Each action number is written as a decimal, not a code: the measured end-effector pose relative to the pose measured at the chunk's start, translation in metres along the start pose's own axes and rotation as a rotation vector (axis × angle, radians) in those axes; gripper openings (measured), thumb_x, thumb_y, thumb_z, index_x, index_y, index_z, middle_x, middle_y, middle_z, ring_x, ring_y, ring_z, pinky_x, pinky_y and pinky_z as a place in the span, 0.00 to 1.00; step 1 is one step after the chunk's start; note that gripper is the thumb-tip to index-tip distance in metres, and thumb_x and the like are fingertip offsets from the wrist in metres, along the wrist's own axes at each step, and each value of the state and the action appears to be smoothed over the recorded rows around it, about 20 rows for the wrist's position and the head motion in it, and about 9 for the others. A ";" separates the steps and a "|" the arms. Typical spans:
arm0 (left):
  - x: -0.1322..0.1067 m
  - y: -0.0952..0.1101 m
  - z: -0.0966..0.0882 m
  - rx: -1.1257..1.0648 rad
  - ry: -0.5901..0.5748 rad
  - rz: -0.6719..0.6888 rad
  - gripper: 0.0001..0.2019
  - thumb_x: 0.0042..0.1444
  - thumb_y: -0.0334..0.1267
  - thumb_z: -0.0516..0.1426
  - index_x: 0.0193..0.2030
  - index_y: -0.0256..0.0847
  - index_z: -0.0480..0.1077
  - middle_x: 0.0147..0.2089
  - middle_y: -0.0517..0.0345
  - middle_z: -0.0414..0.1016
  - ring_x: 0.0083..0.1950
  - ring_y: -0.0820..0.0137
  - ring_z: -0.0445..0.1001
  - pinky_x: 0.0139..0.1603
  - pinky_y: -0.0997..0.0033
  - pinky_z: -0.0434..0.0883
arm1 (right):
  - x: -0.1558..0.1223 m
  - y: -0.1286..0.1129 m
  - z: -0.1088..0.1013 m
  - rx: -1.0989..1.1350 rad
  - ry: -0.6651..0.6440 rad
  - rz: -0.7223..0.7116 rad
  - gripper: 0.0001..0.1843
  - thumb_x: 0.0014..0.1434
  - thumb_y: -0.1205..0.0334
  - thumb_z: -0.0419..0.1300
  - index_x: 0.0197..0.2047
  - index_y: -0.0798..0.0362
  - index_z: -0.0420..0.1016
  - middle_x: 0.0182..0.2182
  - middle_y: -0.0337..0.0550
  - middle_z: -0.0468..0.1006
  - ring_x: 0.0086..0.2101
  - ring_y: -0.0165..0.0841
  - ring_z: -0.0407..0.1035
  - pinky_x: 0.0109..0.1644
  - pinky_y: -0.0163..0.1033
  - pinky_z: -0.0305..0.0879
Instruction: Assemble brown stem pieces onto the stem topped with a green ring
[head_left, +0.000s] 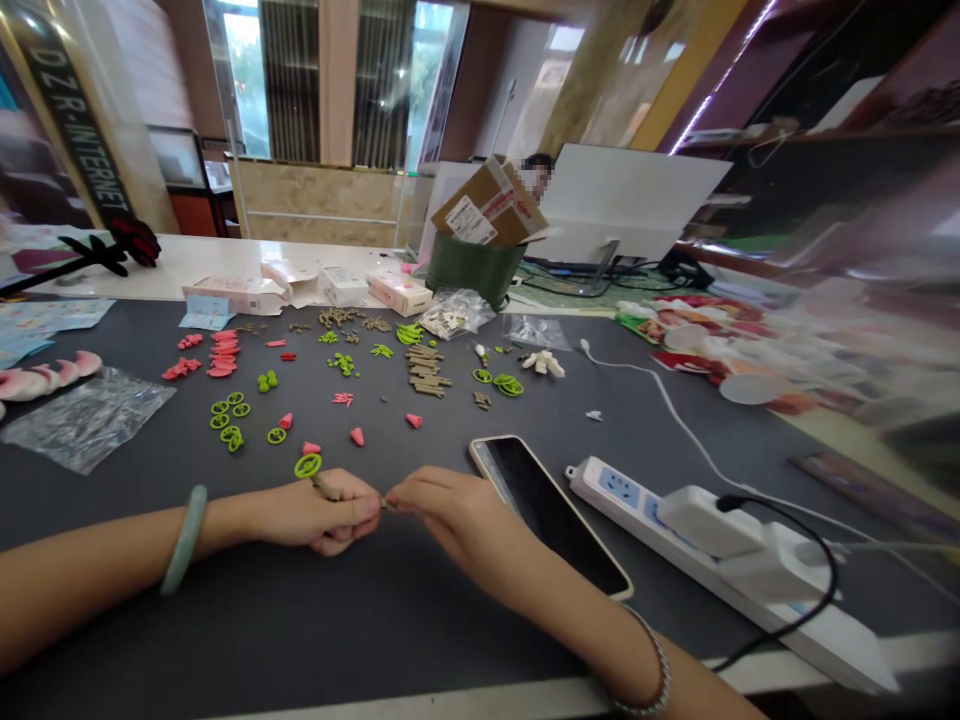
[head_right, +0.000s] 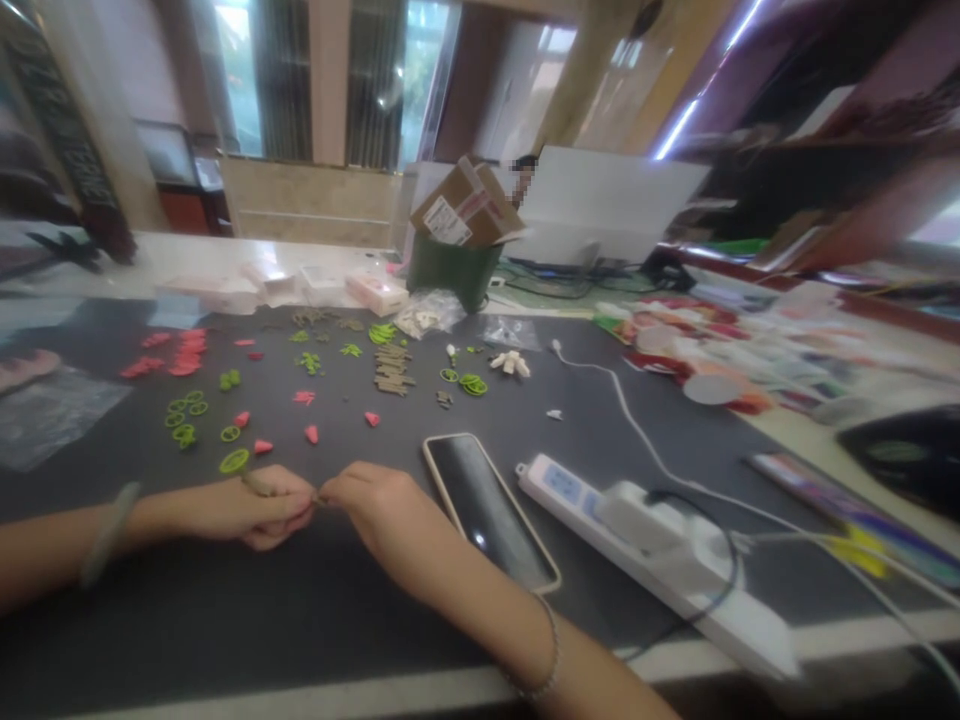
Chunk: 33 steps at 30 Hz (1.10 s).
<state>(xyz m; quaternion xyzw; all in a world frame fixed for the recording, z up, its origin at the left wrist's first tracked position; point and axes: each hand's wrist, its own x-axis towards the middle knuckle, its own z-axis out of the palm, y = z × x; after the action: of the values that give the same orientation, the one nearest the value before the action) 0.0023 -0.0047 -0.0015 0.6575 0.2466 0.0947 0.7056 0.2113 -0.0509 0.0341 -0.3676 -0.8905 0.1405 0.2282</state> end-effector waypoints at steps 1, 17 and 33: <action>0.000 0.001 0.000 0.007 0.003 -0.002 0.27 0.56 0.65 0.51 0.26 0.40 0.57 0.17 0.72 0.48 0.16 0.81 0.47 0.16 0.78 0.45 | 0.000 0.002 0.001 0.015 0.031 0.001 0.13 0.61 0.75 0.52 0.41 0.54 0.77 0.34 0.43 0.79 0.34 0.30 0.73 0.38 0.33 0.69; -0.001 -0.001 0.005 0.218 0.084 0.093 0.20 0.62 0.56 0.47 0.29 0.41 0.56 0.18 0.70 0.55 0.19 0.79 0.54 0.19 0.78 0.53 | 0.007 0.001 0.002 0.190 0.143 0.163 0.08 0.57 0.72 0.60 0.33 0.52 0.79 0.30 0.39 0.82 0.30 0.29 0.74 0.37 0.33 0.67; 0.000 0.002 -0.006 0.073 -0.031 0.065 0.20 0.51 0.49 0.62 0.28 0.41 0.56 0.21 0.72 0.54 0.19 0.81 0.54 0.20 0.79 0.55 | 0.008 0.001 0.006 0.198 0.132 0.210 0.08 0.58 0.69 0.59 0.35 0.51 0.79 0.30 0.39 0.81 0.29 0.29 0.73 0.36 0.34 0.66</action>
<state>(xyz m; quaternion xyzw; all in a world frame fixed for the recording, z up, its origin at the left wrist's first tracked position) -0.0002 0.0003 0.0006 0.6920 0.2172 0.0982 0.6814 0.2039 -0.0443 0.0310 -0.4427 -0.8122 0.2261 0.3053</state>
